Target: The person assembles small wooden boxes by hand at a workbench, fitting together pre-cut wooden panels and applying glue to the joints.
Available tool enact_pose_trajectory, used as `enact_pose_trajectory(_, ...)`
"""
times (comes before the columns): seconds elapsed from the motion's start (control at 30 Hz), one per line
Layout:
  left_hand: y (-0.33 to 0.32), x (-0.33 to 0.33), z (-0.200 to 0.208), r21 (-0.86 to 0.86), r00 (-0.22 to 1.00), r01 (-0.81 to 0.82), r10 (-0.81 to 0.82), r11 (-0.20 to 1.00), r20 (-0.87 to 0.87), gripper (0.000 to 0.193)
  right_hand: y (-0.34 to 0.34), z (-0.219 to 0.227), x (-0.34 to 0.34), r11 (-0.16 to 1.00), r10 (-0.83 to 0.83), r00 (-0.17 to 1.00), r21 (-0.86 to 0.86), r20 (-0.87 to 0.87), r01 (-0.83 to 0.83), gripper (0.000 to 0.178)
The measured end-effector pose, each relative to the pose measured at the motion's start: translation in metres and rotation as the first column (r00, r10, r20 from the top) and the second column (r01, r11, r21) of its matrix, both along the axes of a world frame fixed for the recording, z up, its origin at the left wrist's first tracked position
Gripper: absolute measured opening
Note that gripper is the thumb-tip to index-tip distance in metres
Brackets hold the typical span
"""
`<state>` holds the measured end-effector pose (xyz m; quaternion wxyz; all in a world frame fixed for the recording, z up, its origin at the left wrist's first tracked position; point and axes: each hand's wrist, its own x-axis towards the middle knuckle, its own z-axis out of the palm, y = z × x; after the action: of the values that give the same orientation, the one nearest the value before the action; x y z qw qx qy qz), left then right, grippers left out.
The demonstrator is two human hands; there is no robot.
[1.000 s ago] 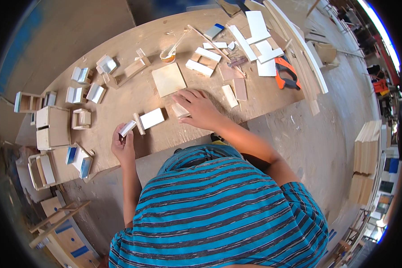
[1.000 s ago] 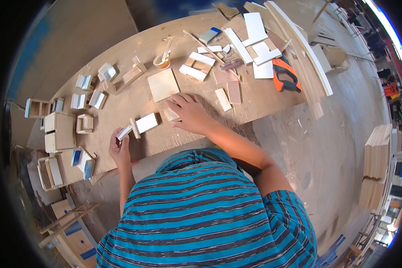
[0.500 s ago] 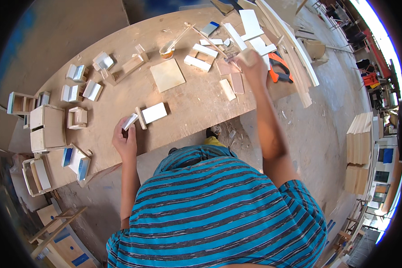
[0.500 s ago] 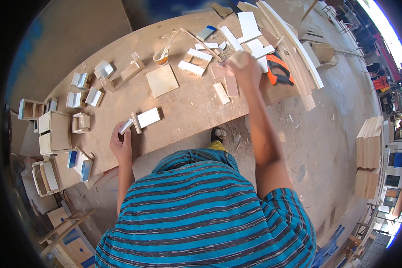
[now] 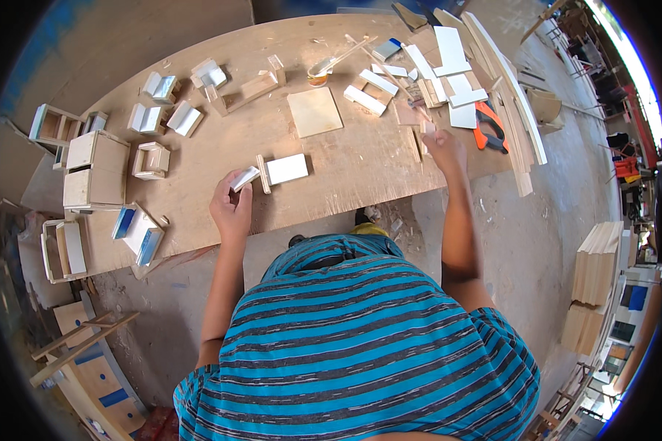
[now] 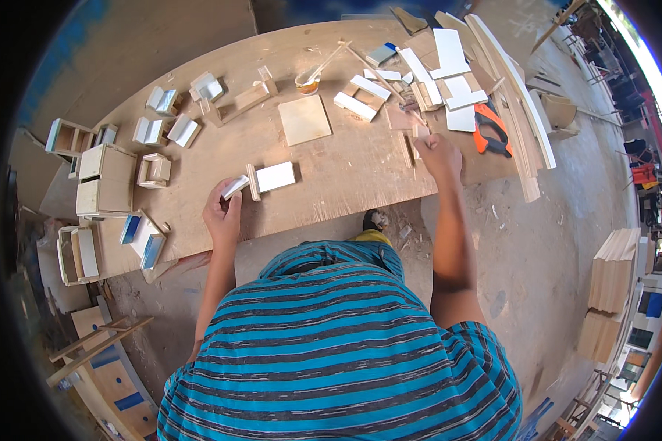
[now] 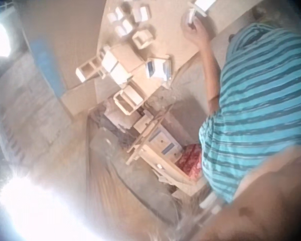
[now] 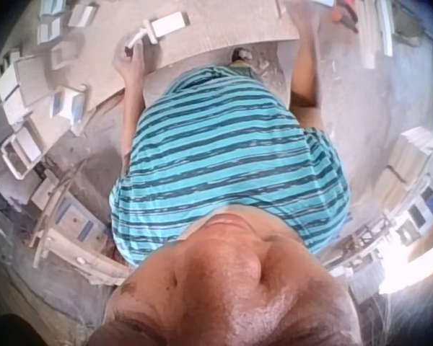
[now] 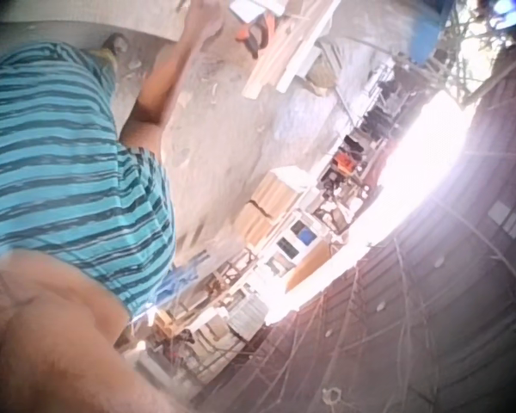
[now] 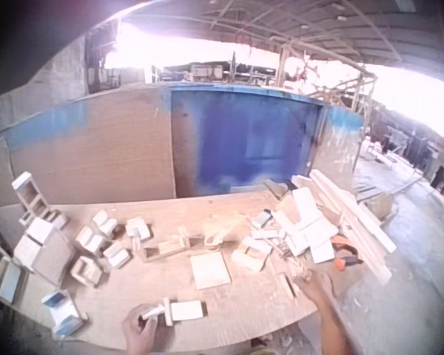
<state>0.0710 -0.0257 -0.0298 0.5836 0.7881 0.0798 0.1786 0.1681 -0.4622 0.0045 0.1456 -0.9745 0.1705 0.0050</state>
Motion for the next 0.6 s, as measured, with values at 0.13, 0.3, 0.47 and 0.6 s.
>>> enact_pose_trajectory(0.13, 0.002, 0.001, -0.001, 0.037, 1.000, -0.022, 0.021, 0.999, 0.022, 0.028, -0.007, -0.008, -0.013, 0.567, -0.068, 0.997, 0.821, -0.027, 0.061, 0.053)
enact_pose_trajectory(0.3, 0.002, 0.000, -0.004, 0.066, 0.999, -0.045, 0.044, 0.997, 0.022, 0.028, 0.008, 0.006, -0.026, -0.214, 0.232, 0.973, 0.976, 0.000, 0.050, 0.050)
enact_pose_trajectory(0.47, 0.001, 0.002, -0.009, 0.000, 0.994, -0.085, 0.085, 0.996, 0.068, 0.028, 0.047, 0.004, -0.029, 0.299, 0.225, 0.973, 0.954, -0.055, -0.015, 0.049)
enact_pose_trajectory(0.6, 0.002, 0.004, -0.010, -0.055, 0.990, -0.137, 0.138, 0.989, 0.011, 0.032, 0.102, 0.013, -0.027, 0.512, 0.769, 0.598, 0.342, 0.228, -0.788, 0.048)
